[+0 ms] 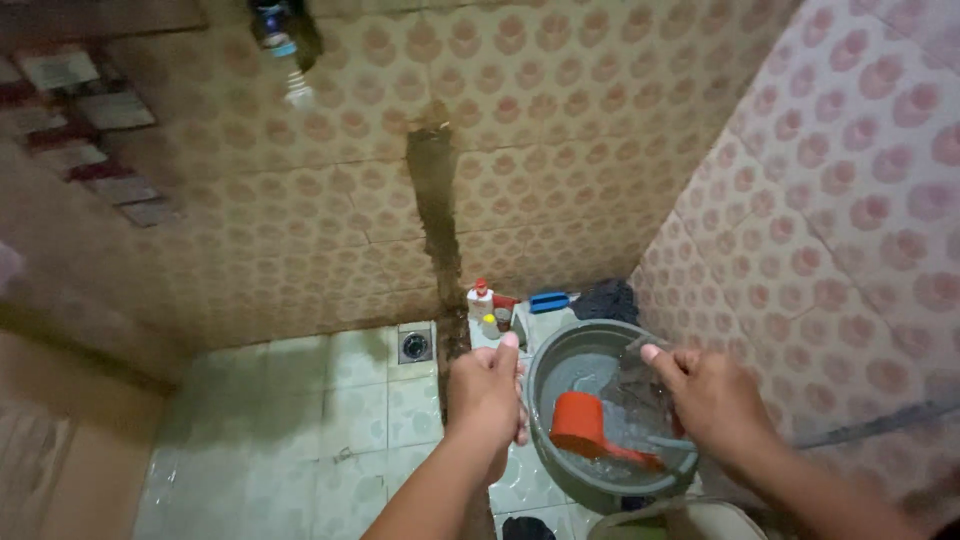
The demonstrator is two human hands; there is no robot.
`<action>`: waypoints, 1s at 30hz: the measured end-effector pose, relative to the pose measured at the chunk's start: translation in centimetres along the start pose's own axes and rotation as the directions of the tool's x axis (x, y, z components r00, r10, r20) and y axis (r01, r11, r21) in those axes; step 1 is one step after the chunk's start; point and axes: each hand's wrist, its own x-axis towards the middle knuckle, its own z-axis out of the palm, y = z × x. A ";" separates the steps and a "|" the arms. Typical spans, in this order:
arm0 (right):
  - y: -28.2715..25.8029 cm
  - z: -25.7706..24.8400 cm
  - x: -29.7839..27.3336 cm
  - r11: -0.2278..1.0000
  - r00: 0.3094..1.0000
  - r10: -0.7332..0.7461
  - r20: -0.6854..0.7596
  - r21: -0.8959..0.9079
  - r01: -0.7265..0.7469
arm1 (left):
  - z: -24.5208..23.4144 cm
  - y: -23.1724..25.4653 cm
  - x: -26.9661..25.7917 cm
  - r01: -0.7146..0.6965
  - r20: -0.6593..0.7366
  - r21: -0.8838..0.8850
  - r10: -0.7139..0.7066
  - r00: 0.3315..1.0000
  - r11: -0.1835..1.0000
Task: The person rinses the shower floor with a hose, then uses a blue scrub brush to scrub the floor tiles and drain area. The person moves around the floor to scrub different sections.
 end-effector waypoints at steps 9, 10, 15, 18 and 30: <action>3.6 -2.4 0.3 0.995 0.957 0.091 -0.275 0.073 -0.074 | 4.0 2.0 0.9 -0.102 -0.071 0.571 0.172 0.982 0.814; 3.3 -3.2 -0.2 0.993 0.953 0.102 -0.284 0.079 -0.082 | 4.4 2.2 0.7 -0.112 -0.058 0.576 0.177 0.983 0.809; 5.5 -5.1 -0.3 0.995 0.926 0.077 -0.370 0.094 -0.045 | 7.2 6.5 -3.2 -0.160 0.129 0.700 0.096 0.987 0.696; 7.6 -5.7 -0.6 0.986 0.896 0.104 -0.432 0.164 -0.035 | 9.1 4.6 -1.7 -0.321 0.229 0.584 0.228 0.946 0.746; 11.6 -13.5 -0.6 0.937 0.661 0.262 -0.703 0.349 -0.001 | 17.8 5.6 -1.8 -0.522 0.472 0.558 0.270 0.839 0.645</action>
